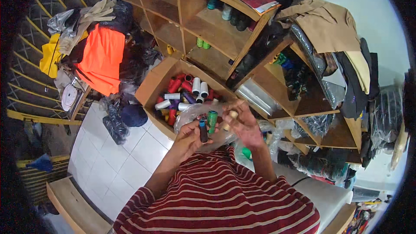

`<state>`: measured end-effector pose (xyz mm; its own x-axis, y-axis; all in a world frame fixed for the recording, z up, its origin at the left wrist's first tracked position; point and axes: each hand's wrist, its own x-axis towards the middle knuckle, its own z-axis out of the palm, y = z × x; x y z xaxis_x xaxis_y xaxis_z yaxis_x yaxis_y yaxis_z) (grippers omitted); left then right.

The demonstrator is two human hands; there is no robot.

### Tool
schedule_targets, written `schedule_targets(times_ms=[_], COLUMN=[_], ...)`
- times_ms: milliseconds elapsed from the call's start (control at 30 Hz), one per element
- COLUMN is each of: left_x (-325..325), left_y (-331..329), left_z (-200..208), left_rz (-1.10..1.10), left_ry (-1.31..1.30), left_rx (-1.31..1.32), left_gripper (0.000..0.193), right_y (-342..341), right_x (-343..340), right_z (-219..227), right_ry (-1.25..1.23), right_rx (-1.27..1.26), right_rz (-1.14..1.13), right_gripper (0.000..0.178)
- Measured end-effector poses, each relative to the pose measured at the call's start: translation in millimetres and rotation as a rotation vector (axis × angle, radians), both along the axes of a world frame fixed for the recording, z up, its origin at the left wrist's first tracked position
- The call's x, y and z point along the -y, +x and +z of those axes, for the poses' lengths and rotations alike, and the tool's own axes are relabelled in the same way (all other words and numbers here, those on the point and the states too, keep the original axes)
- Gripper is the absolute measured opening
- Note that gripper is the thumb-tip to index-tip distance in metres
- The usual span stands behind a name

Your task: The person unpacks a plastic bag containing small thread spools and places them into a cardboard box. They then pick up two red thread spools from the box, inspect them, and place them back. The task involves sorting and organizing sewing supplies in a cluttered room.

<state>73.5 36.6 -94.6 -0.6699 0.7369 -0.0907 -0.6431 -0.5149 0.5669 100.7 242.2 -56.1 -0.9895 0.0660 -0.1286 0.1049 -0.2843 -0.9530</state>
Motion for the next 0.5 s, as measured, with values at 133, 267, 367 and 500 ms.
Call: schedule_targets(times_ms=[133, 267, 367, 500], left_x=[-4.0, -4.6, -9.1, -6.1], left_y=[-0.9, 3.2, 3.7, 10.0], left_z=[1.9, 2.6, -9.6, -19.0], left_rz=[-0.015, -0.007, -0.022, -0.007], left_ry=[-0.011, -0.038, 0.028, 0.013], left_rx=[0.011, -0.010, -0.012, 0.037], left_gripper=[0.051, 0.049, 0.042, 0.032], right_y=[5.4, 17.5, 35.6, 45.8], right_x=[-31.5, -116.8, -233.3, -365.8], right_z=[-19.6, -47.8, -108.4, -167.8], right_ry=[0.168, 0.688, 0.515, 0.874], right_rx=[-0.098, -0.167, -0.332, -0.087], right_rz=[-0.137, -0.315, -0.444, -0.594], right_gripper=[0.036, 0.033, 0.041, 0.038])
